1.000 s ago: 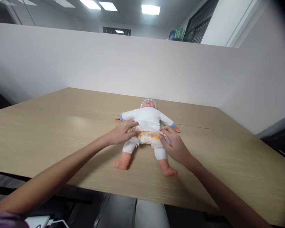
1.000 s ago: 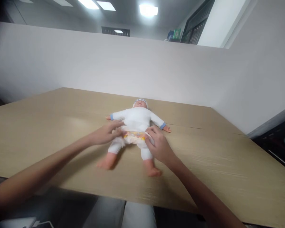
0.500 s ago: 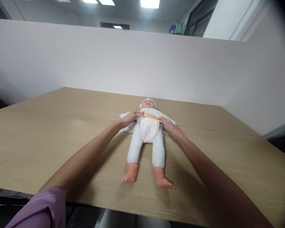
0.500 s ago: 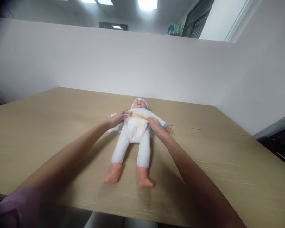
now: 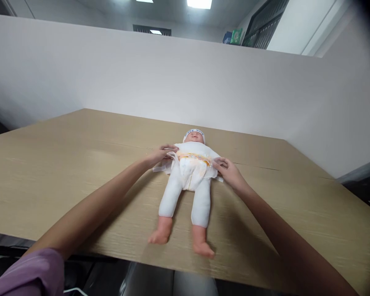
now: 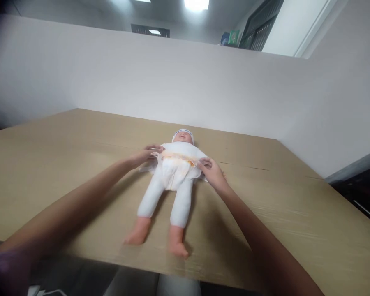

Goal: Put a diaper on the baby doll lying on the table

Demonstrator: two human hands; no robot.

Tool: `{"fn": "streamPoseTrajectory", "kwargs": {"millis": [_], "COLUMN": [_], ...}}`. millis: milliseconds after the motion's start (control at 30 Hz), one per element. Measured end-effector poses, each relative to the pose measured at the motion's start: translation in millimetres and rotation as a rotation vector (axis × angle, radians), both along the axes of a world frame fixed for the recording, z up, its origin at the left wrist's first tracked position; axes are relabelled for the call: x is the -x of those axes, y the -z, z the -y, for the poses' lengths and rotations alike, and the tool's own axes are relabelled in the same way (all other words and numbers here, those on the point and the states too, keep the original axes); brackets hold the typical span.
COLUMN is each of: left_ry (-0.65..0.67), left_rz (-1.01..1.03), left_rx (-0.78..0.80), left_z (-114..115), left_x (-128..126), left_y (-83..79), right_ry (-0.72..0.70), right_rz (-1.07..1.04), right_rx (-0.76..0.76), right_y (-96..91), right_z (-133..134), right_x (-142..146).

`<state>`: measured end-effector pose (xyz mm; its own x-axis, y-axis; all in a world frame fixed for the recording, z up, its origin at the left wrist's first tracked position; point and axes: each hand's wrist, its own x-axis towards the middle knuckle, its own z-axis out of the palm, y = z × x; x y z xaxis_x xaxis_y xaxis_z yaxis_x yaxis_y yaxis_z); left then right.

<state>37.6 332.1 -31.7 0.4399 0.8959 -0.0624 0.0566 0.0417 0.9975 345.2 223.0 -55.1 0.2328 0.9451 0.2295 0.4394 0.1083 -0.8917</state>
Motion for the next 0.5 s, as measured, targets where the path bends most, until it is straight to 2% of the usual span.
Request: {"fn": "streamPoseTrajectory", "kwargs": {"millis": [100, 167, 233, 300, 367, 433, 500], "left_ry": [-0.066, -0.102, -0.078, 0.010, 0.128, 0.240, 0.308], "left_rz": [-0.104, -0.190, -0.246, -0.300, -0.389, -0.500, -0.603], "left_rx": [-0.085, -0.250, -0.468, -0.686, -0.897, -1.069, -1.143], "left_z": [5, 16, 30, 44, 54, 59, 58], "left_x": [13, 12, 0, -21, -46, -70, -86], "left_y": [-11.9, -27.1, -43.7, -56.4, -61.1, -57.6, -49.3], "right_ry": [0.088, 0.125, 0.134, 0.139, 0.154, 0.175, 0.184], "right_rz": [0.143, 0.318, 0.467, 0.562, 0.608, 0.610, 0.575], "right_rx": [-0.037, -0.048, -0.040, -0.031, -0.014, 0.022, 0.069], "right_y": [13.6, 21.7, 27.8, 31.9, 34.5, 36.3, 37.4], "right_z": [23, 37, 46, 48, 47, 44, 41], "right_x": [-14, -20, -24, -24, -23, -23, -23]}}
